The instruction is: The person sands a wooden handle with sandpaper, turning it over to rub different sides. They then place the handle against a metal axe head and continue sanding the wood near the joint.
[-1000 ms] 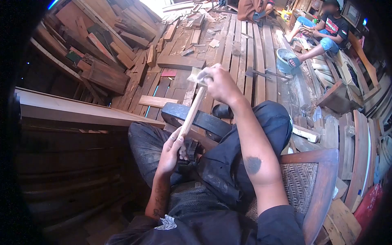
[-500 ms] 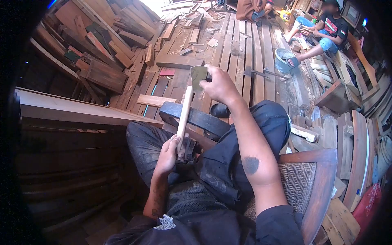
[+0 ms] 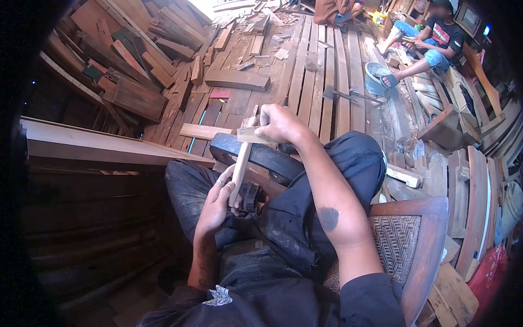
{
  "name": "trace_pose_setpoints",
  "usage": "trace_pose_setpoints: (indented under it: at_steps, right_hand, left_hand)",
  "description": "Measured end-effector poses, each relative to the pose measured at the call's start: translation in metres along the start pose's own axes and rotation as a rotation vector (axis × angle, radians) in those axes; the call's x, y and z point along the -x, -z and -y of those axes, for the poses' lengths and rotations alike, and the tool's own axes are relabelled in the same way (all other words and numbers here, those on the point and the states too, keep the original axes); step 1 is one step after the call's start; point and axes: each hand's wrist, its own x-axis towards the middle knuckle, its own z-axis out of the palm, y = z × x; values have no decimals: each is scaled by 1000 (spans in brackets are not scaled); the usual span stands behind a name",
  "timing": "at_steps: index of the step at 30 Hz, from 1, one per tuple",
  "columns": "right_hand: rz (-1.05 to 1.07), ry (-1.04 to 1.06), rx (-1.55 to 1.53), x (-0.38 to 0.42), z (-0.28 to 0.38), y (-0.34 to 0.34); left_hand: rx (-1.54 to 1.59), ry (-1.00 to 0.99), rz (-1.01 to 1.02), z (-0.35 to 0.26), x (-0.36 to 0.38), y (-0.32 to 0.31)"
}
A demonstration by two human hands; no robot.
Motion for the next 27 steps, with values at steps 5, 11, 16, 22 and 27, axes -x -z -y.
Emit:
trace_pose_setpoints:
  at_steps: [5,11,16,22,27]
  right_hand:
    - [-121,15,-128,-5,-10,-17]
    - [-24,6,68,0,4,-21]
    - [-10,69,113,10,13,-38]
    - [83,191,45,6,16,-30]
    - [264,179,13,6,24,-25]
  left_hand:
    - [-112,-41,-30,8,-2,-1]
    - [-129,12,16,22,-6,-1]
    - [-310,21,3,18,-7,7]
    - [-547,-11,-57,4,34,12]
    - [-478,-16,-193,18,57,4]
